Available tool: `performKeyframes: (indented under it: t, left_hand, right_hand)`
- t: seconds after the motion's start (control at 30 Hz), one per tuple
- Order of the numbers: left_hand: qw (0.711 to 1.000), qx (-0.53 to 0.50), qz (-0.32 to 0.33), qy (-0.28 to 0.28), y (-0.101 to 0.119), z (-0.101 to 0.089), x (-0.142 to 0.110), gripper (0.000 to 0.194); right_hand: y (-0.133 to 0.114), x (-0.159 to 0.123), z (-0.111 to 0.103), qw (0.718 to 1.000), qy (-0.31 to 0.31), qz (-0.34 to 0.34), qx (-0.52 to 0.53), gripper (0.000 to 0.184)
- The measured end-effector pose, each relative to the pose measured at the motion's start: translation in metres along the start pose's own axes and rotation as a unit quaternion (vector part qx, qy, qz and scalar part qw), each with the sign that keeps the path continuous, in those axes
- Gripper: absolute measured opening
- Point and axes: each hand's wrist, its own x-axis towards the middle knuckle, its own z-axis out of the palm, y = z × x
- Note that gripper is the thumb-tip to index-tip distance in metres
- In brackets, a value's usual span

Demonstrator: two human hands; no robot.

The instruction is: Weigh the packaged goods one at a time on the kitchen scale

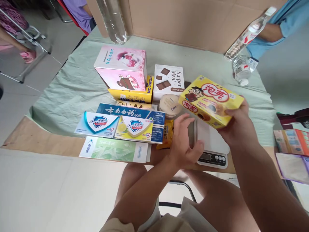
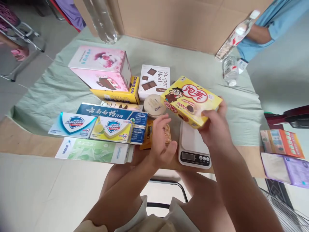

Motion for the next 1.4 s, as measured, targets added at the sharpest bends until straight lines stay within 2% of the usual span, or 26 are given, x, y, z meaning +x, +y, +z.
performKeyframes:
  t: [0.17, 0.27, 0.37, 0.47, 0.57, 0.7, 0.77, 0.83, 0.9, 0.93, 0.97, 1.03, 1.13, 1.23, 1.33, 1.4]
  left_hand:
    - [0.999, -0.011, 0.016, 0.029, -0.004, -0.006, 0.012, 0.059]
    - [0.999, -0.033, 0.010, 0.032, 0.000, -0.010, 0.012, 0.062]
    - [0.999, -0.028, 0.004, 0.028, 0.004, -0.015, 0.010, 0.067]
    - [0.999, -0.024, 0.011, 0.044, 0.003, -0.020, 0.011, 0.060]
    - [0.998, -0.024, 0.016, 0.061, -0.001, -0.021, 0.013, 0.055]
    - [0.997, -0.015, 0.024, 0.070, -0.007, -0.019, 0.012, 0.060]
    - [0.998, -0.015, 0.017, 0.062, -0.008, -0.017, 0.012, 0.060]
    - [0.998, -0.016, 0.015, 0.051, -0.007, -0.016, 0.012, 0.060]
    - [0.999, -0.015, 0.025, 0.045, -0.006, -0.014, 0.013, 0.058]
    - [0.998, -0.012, 0.031, 0.043, -0.005, -0.013, 0.014, 0.057]
    - [0.998, -0.009, 0.035, 0.042, -0.004, -0.011, 0.013, 0.055]
    - [0.999, -0.002, 0.039, 0.031, -0.002, -0.005, 0.011, 0.053]
    - [0.999, -0.009, 0.040, -0.009, 0.001, 0.007, 0.004, 0.050]
    - [0.996, -0.041, 0.036, -0.076, 0.006, 0.026, -0.004, 0.050]
    - [0.983, -0.093, 0.001, -0.157, 0.021, 0.055, -0.011, 0.052]
    - [0.965, -0.138, -0.034, -0.219, 0.038, 0.084, -0.015, 0.055]
  right_hand:
    - [0.009, 0.049, 0.066, 1.000, -0.015, 0.010, -0.004, 0.060]
    - [0.018, 0.067, 0.092, 0.999, -0.024, 0.029, -0.022, 0.053]
    - [0.026, 0.072, 0.098, 0.995, -0.018, 0.042, -0.093, 0.034]
    - [0.029, 0.072, 0.094, 0.982, -0.003, -0.001, -0.190, 0.023]
    - [0.032, 0.076, 0.096, 0.977, -0.009, -0.046, -0.210, 0.028]
    - [0.030, 0.080, 0.106, 0.975, -0.057, -0.042, -0.212, 0.033]
    - [0.024, 0.074, 0.102, 0.975, -0.055, -0.038, -0.210, 0.031]
    - [0.016, 0.056, 0.086, 0.984, -0.022, -0.051, -0.172, 0.037]
    - [0.010, 0.027, 0.056, 0.992, 0.022, -0.074, -0.098, 0.047]
    - [0.009, 0.010, 0.036, 0.994, 0.036, -0.087, -0.062, 0.051]
    - [0.009, -0.008, 0.015, 0.992, 0.075, -0.093, -0.046, 0.052]
    - [0.012, -0.041, -0.032, 0.977, 0.184, -0.097, -0.039, 0.045]
    - [0.016, -0.070, -0.103, 0.950, 0.295, -0.078, -0.063, 0.040]
    - [0.010, -0.075, -0.164, 0.920, 0.371, -0.099, -0.074, 0.036]
    - [-0.002, -0.081, -0.212, 0.906, 0.389, -0.144, -0.088, 0.037]
    - [-0.005, -0.091, -0.240, 0.903, 0.390, -0.157, -0.091, 0.039]
